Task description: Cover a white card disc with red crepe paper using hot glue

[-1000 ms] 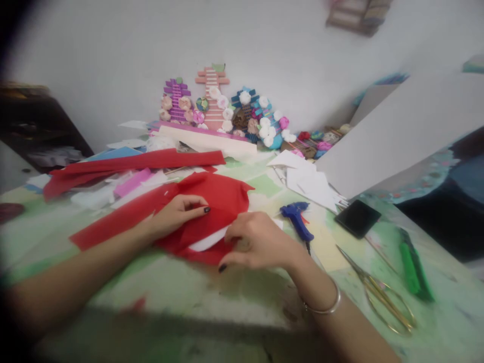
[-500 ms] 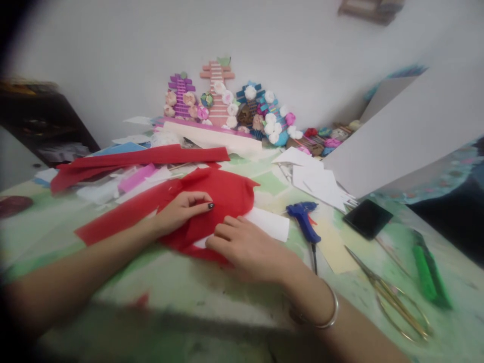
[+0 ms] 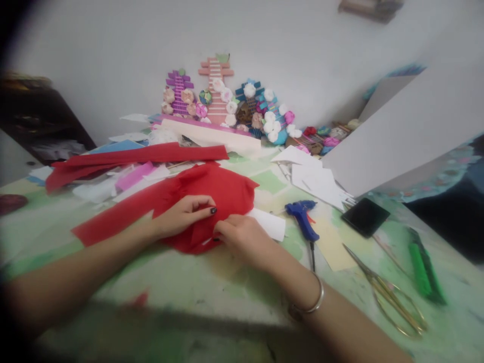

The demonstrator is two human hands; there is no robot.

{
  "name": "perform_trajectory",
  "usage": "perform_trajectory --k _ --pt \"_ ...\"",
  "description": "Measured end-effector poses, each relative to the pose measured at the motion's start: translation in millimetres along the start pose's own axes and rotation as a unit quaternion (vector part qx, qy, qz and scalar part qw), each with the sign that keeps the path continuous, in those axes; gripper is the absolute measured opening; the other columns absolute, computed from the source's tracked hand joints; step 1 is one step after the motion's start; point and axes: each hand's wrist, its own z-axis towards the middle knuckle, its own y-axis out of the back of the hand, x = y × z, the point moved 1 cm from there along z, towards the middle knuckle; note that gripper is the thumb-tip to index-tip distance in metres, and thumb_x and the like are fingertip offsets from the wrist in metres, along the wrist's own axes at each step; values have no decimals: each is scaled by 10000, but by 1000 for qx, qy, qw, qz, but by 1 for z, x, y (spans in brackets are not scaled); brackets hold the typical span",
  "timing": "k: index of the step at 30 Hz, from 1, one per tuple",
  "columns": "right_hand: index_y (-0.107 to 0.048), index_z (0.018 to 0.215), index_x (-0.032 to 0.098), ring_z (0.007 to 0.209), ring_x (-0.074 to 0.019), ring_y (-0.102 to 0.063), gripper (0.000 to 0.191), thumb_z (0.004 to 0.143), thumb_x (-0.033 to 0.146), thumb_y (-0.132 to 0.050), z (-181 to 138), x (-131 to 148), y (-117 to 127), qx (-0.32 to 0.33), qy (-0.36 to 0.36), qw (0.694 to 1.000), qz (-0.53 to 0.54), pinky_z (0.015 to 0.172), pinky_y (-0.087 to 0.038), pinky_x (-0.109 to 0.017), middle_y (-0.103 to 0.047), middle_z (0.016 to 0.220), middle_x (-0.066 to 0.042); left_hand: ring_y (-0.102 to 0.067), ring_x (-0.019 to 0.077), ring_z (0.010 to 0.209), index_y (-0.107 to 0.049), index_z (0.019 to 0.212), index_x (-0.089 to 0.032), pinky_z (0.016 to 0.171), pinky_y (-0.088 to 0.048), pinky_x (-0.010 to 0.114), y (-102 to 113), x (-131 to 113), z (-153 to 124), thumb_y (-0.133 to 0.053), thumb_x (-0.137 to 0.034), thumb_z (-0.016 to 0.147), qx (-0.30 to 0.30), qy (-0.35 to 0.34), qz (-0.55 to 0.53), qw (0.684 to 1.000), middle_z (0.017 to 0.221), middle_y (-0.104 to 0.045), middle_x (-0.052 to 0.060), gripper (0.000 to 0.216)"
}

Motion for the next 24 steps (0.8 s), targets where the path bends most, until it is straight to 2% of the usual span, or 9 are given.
perform_trajectory --k 3,5,8,11,14,18,24 --pt "-623 829 150 645 -132 -550 156 874 112 -479 -1 -5 -6 -27 -10 1000 -3 584 -383 -227 -631 719 -46 -516 137 759 -495 892 -172 654 -432 256 -1 1 -3 -519 -348 861 -31 -36 35 998 857 -545 18 180" --pt "-623 799 158 609 -122 -539 146 864 117 -499 -1 -8 -9 -36 -20 999 -1 568 -368 -223 -624 687 -29 -546 162 870 -425 1009 -193 712 -469 282 -1 -2 -8 -576 -344 826 -38 -86 64 993 1021 -536 58 280" --pt "-632 795 165 603 -120 -551 133 860 126 -523 -1 -10 -11 -41 -41 998 17 570 -369 -222 -635 679 -18 -504 248 1116 -398 1051 -200 861 -479 374 2 -14 -19 -657 -357 771 3 -170 158 973 1258 -440 142 412" --pt "-649 855 172 663 -126 -597 123 860 118 -538 0 -10 -10 -47 -62 996 53 619 -402 -221 -684 751 -23 -484 295 1179 -512 923 -187 859 -496 390 5 -24 -29 -647 -341 783 64 -187 281 939 1385 -332 151 248" --pt "-654 856 175 688 -126 -616 121 848 106 -555 1 -10 -8 -72 -87 991 77 647 -419 -221 -703 785 -21 -538 272 1130 -601 794 -180 838 -513 377 7 -27 -36 -587 -302 827 79 -191 364 908 1394 -362 115 127" --pt "-650 817 174 629 -106 -584 103 840 112 -571 2 -9 -8 -101 -98 986 90 615 -410 -208 -680 729 -2 -531 289 1154 -647 812 -170 856 -519 398 6 -24 -37 -575 -298 830 28 -192 420 887 1359 -424 145 149" --pt "-644 805 177 621 -105 -568 124 850 118 -544 5 -6 -9 -124 -102 984 79 605 -403 -210 -669 720 -3 -481 309 1207 -626 872 -132 963 -468 440 -5 -19 -33 -536 -314 857 -15 -196 407 892 1329 -447 191 203"
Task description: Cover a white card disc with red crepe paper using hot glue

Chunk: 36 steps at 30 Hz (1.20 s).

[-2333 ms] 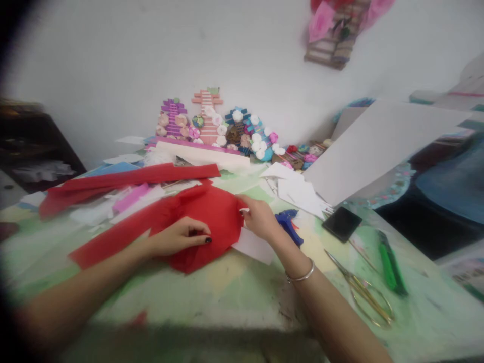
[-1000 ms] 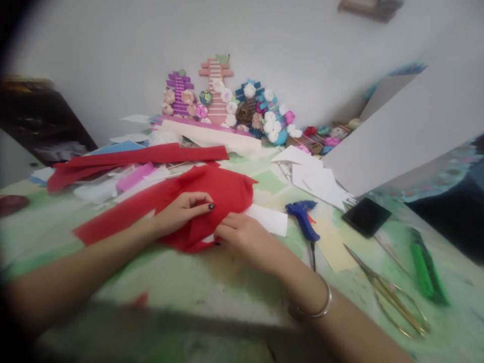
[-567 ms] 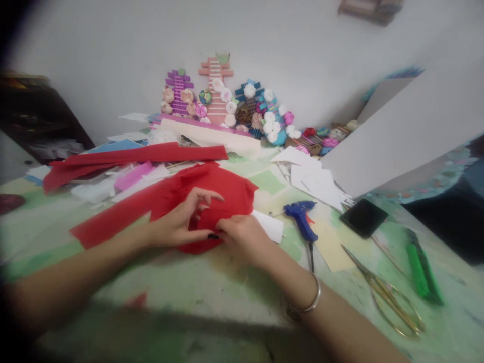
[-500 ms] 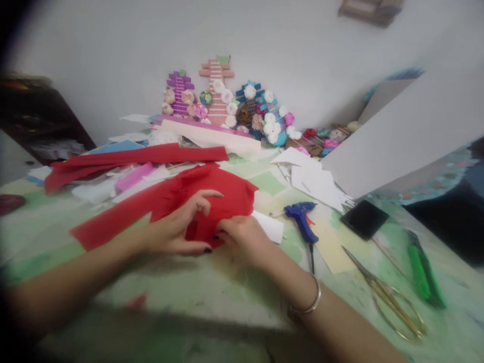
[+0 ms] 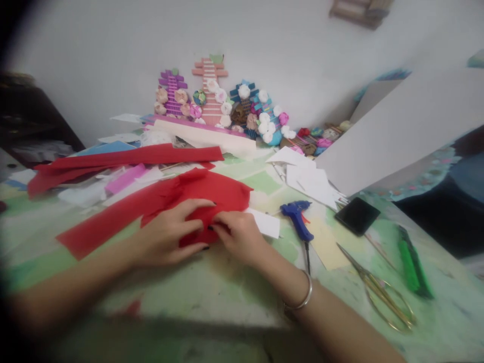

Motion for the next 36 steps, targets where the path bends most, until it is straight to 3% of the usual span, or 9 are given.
perform_trajectory --k 5,7,10,15,23,36 --pt "-635 848 189 657 -114 -583 116 870 145 -531 1 1 2 7 -3 1000 9 625 -414 -222 -681 775 -10 -464 272 1215 -592 831 -149 1000 -436 428 -7 -1 3 -443 -255 902 -10 57 -57 997 1310 -455 163 196" --pt "-626 868 188 661 -125 -573 48 852 183 -580 2 -2 5 15 -7 1000 3 622 -415 -238 -668 778 -15 -478 263 1196 -575 763 -157 986 -443 411 -6 1 3 -459 -246 886 -12 76 -90 993 1311 -449 146 191" --pt "-618 875 172 733 -162 -569 137 778 235 -691 3 -8 8 22 20 1000 -8 664 -433 -277 -641 804 -42 -505 265 1156 -583 695 -159 963 -451 396 -4 5 3 -500 -227 845 -16 92 -125 988 1277 -470 127 184" --pt "-613 742 170 741 -144 -547 84 776 106 -656 5 -14 5 44 22 999 8 681 -427 -263 -588 819 -37 -544 264 1109 -627 658 -164 931 -468 374 -3 10 3 -543 -186 776 -12 108 -152 982 1242 -500 103 146" --pt "-562 745 170 685 -112 -501 151 777 25 -589 5 -11 0 48 -4 999 4 625 -373 -223 -555 778 0 -565 248 1059 -565 633 -153 918 -477 382 -4 12 4 -536 -168 766 -4 84 -143 986 1207 -513 129 137" --pt "-566 776 169 688 -125 -511 68 823 133 -598 4 -15 -10 62 -1 996 -70 618 -381 -235 -549 787 -12 -538 242 1091 -513 699 -167 914 -472 387 -14 15 5 -561 -244 813 -13 89 -123 988 1226 -484 129 146"
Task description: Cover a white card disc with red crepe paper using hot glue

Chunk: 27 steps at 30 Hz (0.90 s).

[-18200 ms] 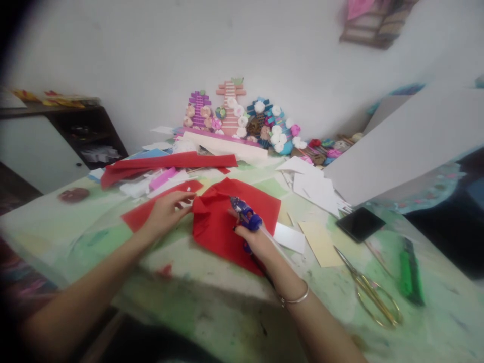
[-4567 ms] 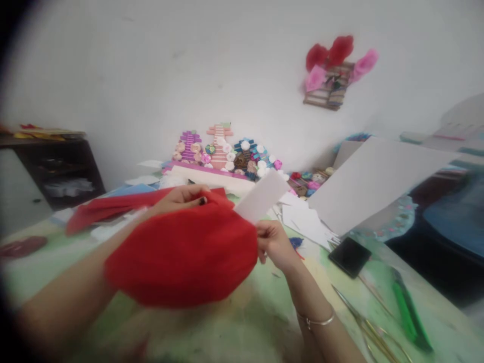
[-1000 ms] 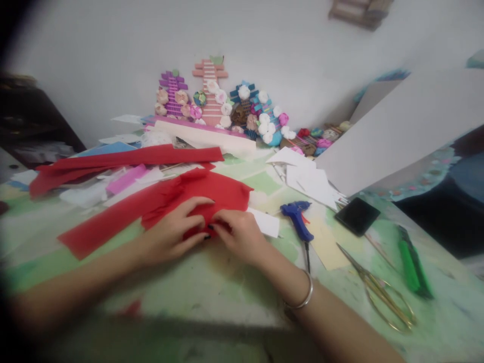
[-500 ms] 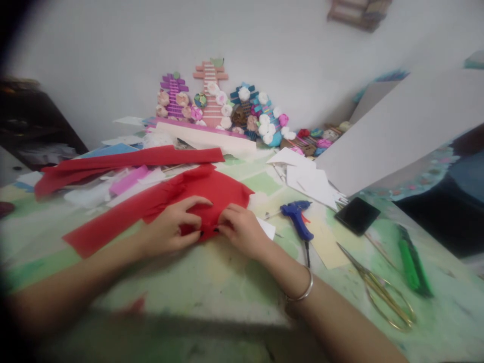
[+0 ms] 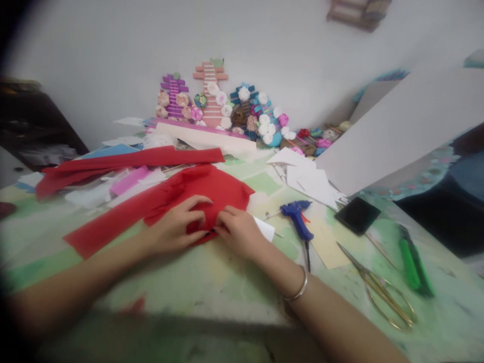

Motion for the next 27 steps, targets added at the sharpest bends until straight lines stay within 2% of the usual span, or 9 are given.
perform_trajectory --k 3,6,9,11,12,14,17,21,27 --pt "-565 769 169 678 -122 -513 75 813 116 -595 1 1 -2 -3 -3 1000 -9 613 -378 -232 -552 780 -13 -535 238 1090 -505 683 -165 907 -474 378 -2 3 0 -545 -225 819 3 0 -3 1000 1219 -486 124 154" --pt "-555 728 172 653 -123 -511 102 822 149 -588 2 0 9 -26 -12 999 -28 600 -374 -234 -556 741 -16 -518 250 1115 -517 694 -161 931 -460 391 -3 4 1 -537 -204 812 6 -6 7 1000 1221 -481 131 127" --pt "-547 677 178 646 -137 -525 177 841 237 -577 0 -6 40 -95 -59 990 -89 604 -376 -251 -580 710 -30 -517 250 1113 -524 698 -160 939 -457 399 -1 3 2 -521 -180 807 5 -8 14 1000 1224 -480 131 110" --pt "-569 677 181 645 -152 -550 191 833 291 -582 -6 -15 68 -120 -152 967 -165 599 -372 -265 -616 706 -38 -521 246 1106 -526 696 -163 934 -461 397 0 2 2 -508 -172 812 7 -5 15 1000 1226 -483 126 117" --pt "-586 674 183 648 -169 -565 209 822 330 -587 -10 -21 82 -103 -221 945 -217 589 -366 -275 -631 691 -45 -525 243 1101 -527 696 -164 931 -463 396 0 2 2 -504 -169 813 9 -3 14 1000 1227 -486 123 119" --pt "-642 748 172 691 -216 -606 253 803 412 -585 -20 -33 105 -34 -349 883 -312 567 -363 -294 -671 756 -95 -533 239 1089 -527 694 -168 927 -468 394 0 2 2 -501 -160 810 7 2 9 1000 1226 -492 118 119" --pt "-688 855 140 784 -289 -645 413 773 529 -580 -35 -51 118 90 -435 821 -359 563 -390 -318 -690 888 -181 -542 238 1079 -527 690 -167 931 -467 393 0 3 2 -501 -143 800 4 2 0 1000 1220 -499 118 115" --pt "-696 938 165 815 -302 -662 415 771 523 -566 -46 -67 106 164 -443 809 -351 579 -425 -324 -696 940 -174 -542 233 1074 -526 679 -164 924 -465 378 -1 4 2 -498 -139 797 -5 1 -4 1000 1210 -498 117 124" --pt "-687 954 138 809 -306 -661 408 782 472 -528 -49 -84 95 161 -444 814 -339 567 -433 -325 -699 948 -184 -570 225 1014 -517 655 -162 880 -483 371 -1 4 1 -517 -157 790 -7 14 -19 1000 1206 -498 120 135"
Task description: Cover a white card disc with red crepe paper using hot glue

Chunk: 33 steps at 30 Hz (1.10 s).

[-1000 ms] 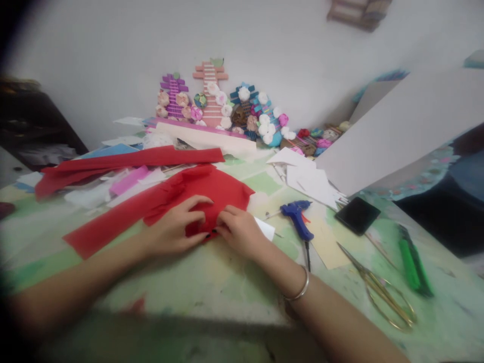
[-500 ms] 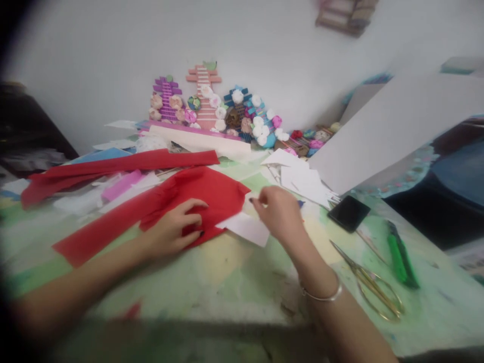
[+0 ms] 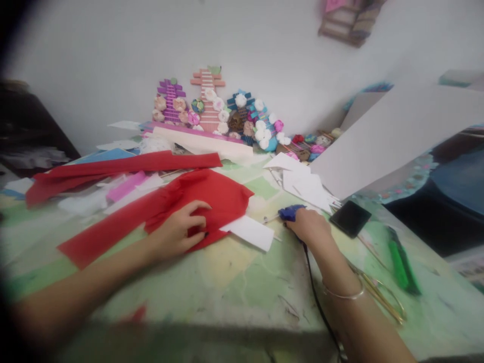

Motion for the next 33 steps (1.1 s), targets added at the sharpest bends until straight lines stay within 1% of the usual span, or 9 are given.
perform_trajectory --k 4,9,13,18,21,24,27,29,33 --pt "-692 854 140 810 -293 -659 358 788 437 -502 2 -4 1 4 11 1000 4 549 -412 -303 -704 905 -170 -582 214 978 -512 648 -164 844 -499 361 2 2 1 -540 -188 792 -1 13 -20 1000 1203 -500 116 149" --pt "-681 827 155 800 -280 -653 324 744 428 -527 -3 -10 6 -41 -6 999 33 538 -394 -288 -705 885 -151 -566 232 1045 -598 731 -166 905 -481 381 3 9 3 -627 -227 757 -12 25 -45 999 1170 -518 105 72" --pt "-676 740 162 763 -285 -648 304 709 437 -551 -2 -13 5 -48 -18 997 58 534 -388 -291 -702 815 -142 -571 235 1039 -670 817 -186 953 -452 405 5 13 5 -714 -295 704 -23 69 -80 994 1119 -553 86 163" --pt "-657 647 182 686 -279 -631 366 680 531 -550 1 -21 1 -61 -33 994 85 525 -382 -300 -676 695 -120 -593 224 1029 -693 992 -216 957 -446 389 8 15 7 -639 -223 742 -44 112 -181 976 1068 -651 57 256" --pt "-650 633 187 672 -279 -623 369 665 542 -554 2 -25 -1 -69 -33 992 102 521 -376 -303 -664 664 -113 -597 234 1042 -686 1048 -225 949 -451 384 9 16 8 -656 -229 724 -39 150 -226 962 1093 -677 43 326" --pt "-643 613 193 650 -277 -613 360 656 543 -565 3 -29 -2 -81 -34 989 121 514 -364 -307 -650 630 -103 -598 219 985 -623 1161 -219 865 -484 355 8 16 9 -685 -248 700 -57 181 -247 950 1107 -655 49 466" --pt "-624 571 199 599 -259 -595 365 663 548 -571 3 -32 -2 -95 -33 985 137 510 -349 -309 -621 572 -87 -588 175 821 -575 1207 -201 714 -494 301 7 17 9 -655 -286 740 -71 206 -286 933 897 -632 30 481" --pt "-598 536 205 574 -247 -584 366 671 545 -572 2 -33 -1 -102 -29 984 143 512 -342 -310 -598 532 -73 -564 157 750 -562 1219 -202 639 -473 272 6 17 9 -636 -301 764 -66 205 -313 925 814 -592 15 471" --pt "-566 506 214 543 -236 -573 365 664 543 -586 1 -35 0 -126 -26 980 154 507 -338 -311 -570 490 -54 -544 148 738 -568 1217 -217 612 -456 256 6 18 9 -654 -307 757 -61 199 -338 918 851 -586 22 476"
